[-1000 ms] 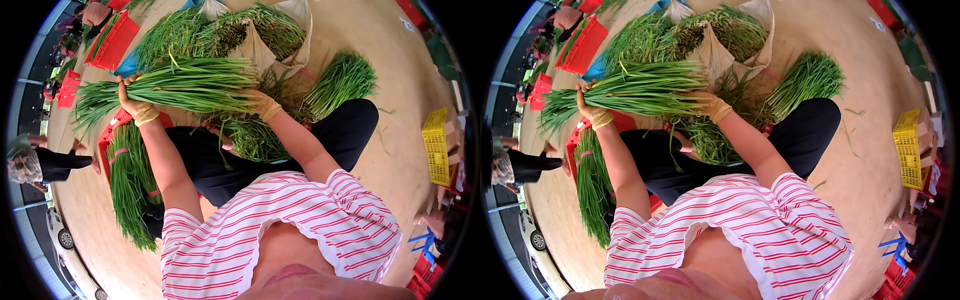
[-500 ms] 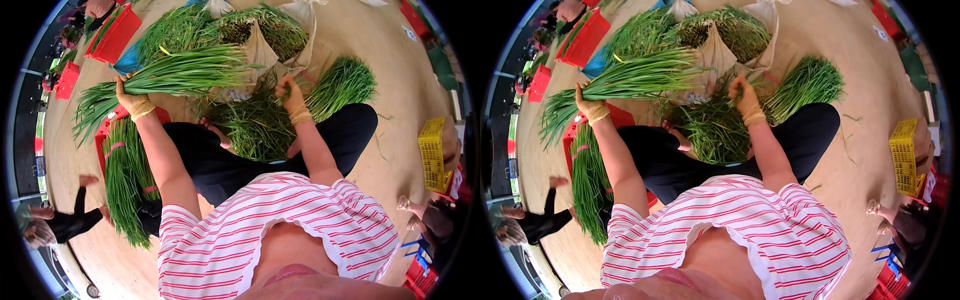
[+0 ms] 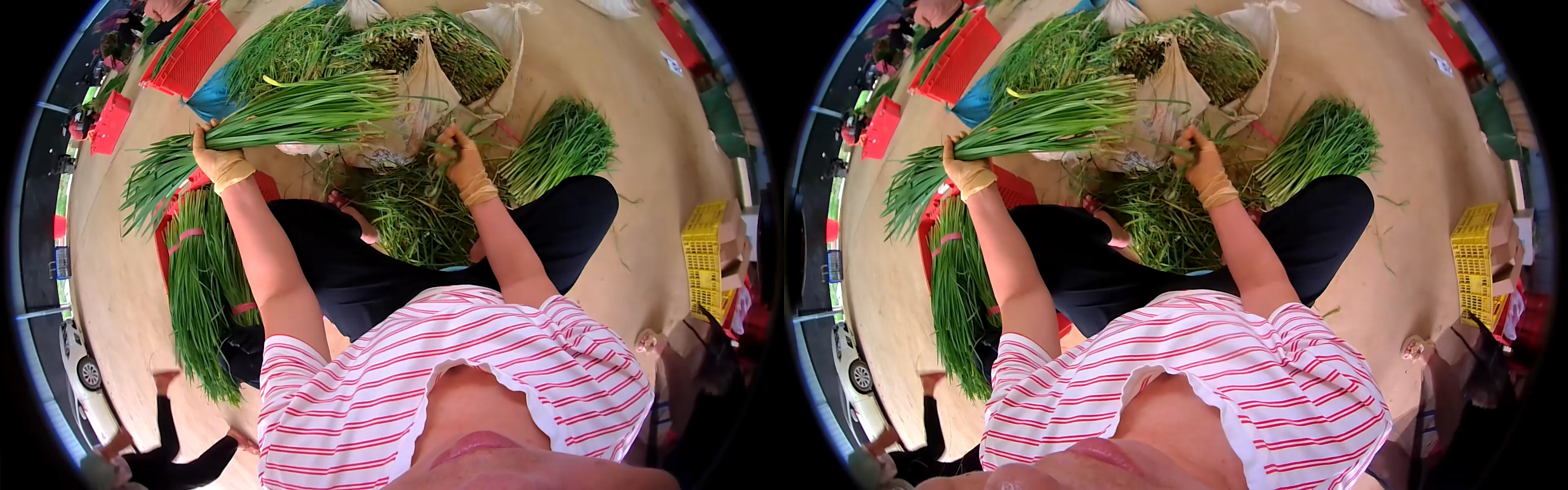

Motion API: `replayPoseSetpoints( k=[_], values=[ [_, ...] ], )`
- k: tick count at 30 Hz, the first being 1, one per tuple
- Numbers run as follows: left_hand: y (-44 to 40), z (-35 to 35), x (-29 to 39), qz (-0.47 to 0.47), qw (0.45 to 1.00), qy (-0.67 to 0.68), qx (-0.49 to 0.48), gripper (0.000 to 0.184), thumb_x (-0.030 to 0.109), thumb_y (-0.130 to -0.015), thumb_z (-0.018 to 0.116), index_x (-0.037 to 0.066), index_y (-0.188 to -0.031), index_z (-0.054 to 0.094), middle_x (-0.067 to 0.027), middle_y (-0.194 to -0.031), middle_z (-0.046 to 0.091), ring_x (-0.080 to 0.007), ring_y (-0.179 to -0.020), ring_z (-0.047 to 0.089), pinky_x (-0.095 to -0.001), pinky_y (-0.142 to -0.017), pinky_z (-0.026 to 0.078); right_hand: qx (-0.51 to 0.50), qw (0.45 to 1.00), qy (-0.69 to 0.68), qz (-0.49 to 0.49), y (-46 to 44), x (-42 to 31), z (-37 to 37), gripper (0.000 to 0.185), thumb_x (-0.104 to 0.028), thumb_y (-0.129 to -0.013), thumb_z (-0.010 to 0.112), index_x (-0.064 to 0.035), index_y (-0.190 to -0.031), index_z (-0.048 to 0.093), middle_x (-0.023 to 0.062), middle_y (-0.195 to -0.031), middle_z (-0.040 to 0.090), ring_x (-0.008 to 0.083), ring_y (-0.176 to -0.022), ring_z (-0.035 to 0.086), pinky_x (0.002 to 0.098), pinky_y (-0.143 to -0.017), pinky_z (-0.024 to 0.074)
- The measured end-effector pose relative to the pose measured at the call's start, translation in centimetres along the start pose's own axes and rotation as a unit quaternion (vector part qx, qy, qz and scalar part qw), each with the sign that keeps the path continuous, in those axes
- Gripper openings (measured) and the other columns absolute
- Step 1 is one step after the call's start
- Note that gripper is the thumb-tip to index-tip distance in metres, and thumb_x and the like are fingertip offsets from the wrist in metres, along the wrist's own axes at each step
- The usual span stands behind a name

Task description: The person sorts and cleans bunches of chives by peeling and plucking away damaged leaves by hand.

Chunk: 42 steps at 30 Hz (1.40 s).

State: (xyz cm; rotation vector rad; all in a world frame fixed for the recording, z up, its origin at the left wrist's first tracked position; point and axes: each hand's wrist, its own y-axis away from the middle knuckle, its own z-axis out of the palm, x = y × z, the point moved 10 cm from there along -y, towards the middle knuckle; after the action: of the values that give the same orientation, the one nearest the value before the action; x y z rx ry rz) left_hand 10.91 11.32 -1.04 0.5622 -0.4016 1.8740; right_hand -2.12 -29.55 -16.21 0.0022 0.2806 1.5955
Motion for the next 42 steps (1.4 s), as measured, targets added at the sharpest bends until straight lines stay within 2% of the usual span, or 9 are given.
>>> replayPoseSetpoints(
  k=[1,7,11,17,21,25,35,38,42],
  values=[
    [0.1,0.5,0.2,-0.001,1.0,-0.003,-0.007,0.021,0.019,-0.083,0.047,0.008,-0.065,0.048,-0.0069,-0.068,0.051,-0.0272,-0.069,0.049,-0.0585,-0.07,0.041,-0.003,0.991,0.126,0.048,0.4,1.6,1.2,0.015,-0.023,-0.083,0.054,-0.0087,-0.077,0.056,-0.0019,-0.062,0.044,0.0086,-0.052,0.037,0.0229,-0.047,0.0296],
    [2.3,2.9,-0.5,0.004,0.999,0.015,-0.031,0.015,0.013,-0.084,0.048,0.007,-0.07,0.047,-0.0028,-0.063,0.05,-0.0186,-0.063,0.051,-0.0327,-0.062,0.046,-0.007,0.839,0.497,0.219,-0.7,10.4,6.7,0.025,-0.027,-0.08,0.059,-0.0074,-0.094,0.061,-0.0028,-0.056,0.036,0.0083,-0.044,0.026,0.0221,-0.042,0.0207],
    [2.3,2.5,-1.0,-0.008,1.0,0.02,0.001,0.011,0.01,-0.081,0.053,0.007,-0.071,0.048,-0.0028,-0.063,0.051,-0.018,-0.063,0.051,-0.0315,-0.062,0.047,-0.036,0.874,0.426,0.229,-1.3,11.1,7.4,0.02,-0.025,-0.081,0.057,-0.005,-0.084,0.06,-0.0028,-0.053,0.036,0.0079,-0.043,0.026,0.0224,-0.04,0.02],
    [1.3,1.4,-0.1,0.019,0.999,-0.003,0.025,0.022,0.016,-0.085,0.044,0.006,-0.065,0.046,-0.0075,-0.066,0.049,-0.0224,-0.067,0.049,-0.0371,-0.068,0.043,0.087,0.992,0.094,0.011,-3.6,-0.7,-6.7,0.018,-0.02,-0.082,0.052,-0.0093,-0.068,0.05,0.0,-0.06,0.046,0.0096,-0.047,0.037,0.0225,-0.046,0.0309],
    [1.1,0.7,-0.3,0.003,0.999,-0.008,0.041,0.022,0.017,-0.085,0.045,0.007,-0.066,0.047,-0.0068,-0.066,0.049,-0.0227,-0.067,0.05,-0.0391,-0.069,0.045,0.119,0.986,0.116,-0.001,-0.4,-1.4,-3.0,0.016,-0.024,-0.082,0.054,-0.0092,-0.077,0.054,0.0,-0.067,0.051,0.0115,-0.056,0.047,0.0228,-0.05,0.0354],
    [1.7,1.4,-0.8,-0.001,0.999,-0.012,0.044,0.02,0.016,-0.084,0.046,0.008,-0.066,0.048,-0.0053,-0.067,0.051,-0.0204,-0.069,0.052,-0.0378,-0.068,0.046,-0.008,0.908,0.398,0.128,-1.1,5.1,4.2,0.029,-0.032,-0.083,0.054,-0.0132,-0.105,0.054,-0.0006,-0.096,0.056,0.013,-0.084,0.053,0.0284,-0.06,0.0401],
    [1.7,2.1,-2.7,-0.05,0.999,-0.021,0.004,0.016,0.014,-0.085,0.048,0.009,-0.07,0.045,-0.0017,-0.065,0.05,-0.0184,-0.067,0.052,-0.0334,-0.063,0.048,-0.068,0.863,0.487,0.113,-5.0,8.9,2.1,0.04,-0.028,-0.082,0.056,-0.0087,-0.117,0.05,0.0099,-0.12,0.047,0.019,-0.104,0.047,0.0369,-0.084,0.0399],
    [2.2,3.2,-3.0,-0.048,0.999,-0.007,0.012,0.016,0.013,-0.084,0.048,0.009,-0.069,0.045,-0.0018,-0.064,0.05,-0.0187,-0.066,0.052,-0.0333,-0.062,0.047,-0.032,0.95,0.278,0.139,-4.9,8.7,2.5,0.049,-0.027,-0.079,0.061,-0.008,-0.121,0.046,0.0102,-0.126,0.042,0.0219,-0.114,0.04,0.038,-0.095,0.0319],
    [2.5,3.2,-3.3,-0.047,0.998,-0.018,0.039,0.017,0.013,-0.083,0.049,0.008,-0.068,0.045,-0.0024,-0.063,0.05,-0.0188,-0.065,0.051,-0.0335,-0.063,0.047,0.08,0.908,0.371,0.177,-3.3,7.8,2.3,0.057,-0.022,-0.076,0.063,-0.0083,-0.126,0.04,0.0086,-0.129,0.038,0.0234,-0.118,0.035,0.0418,-0.095,0.0295]
  ],
)
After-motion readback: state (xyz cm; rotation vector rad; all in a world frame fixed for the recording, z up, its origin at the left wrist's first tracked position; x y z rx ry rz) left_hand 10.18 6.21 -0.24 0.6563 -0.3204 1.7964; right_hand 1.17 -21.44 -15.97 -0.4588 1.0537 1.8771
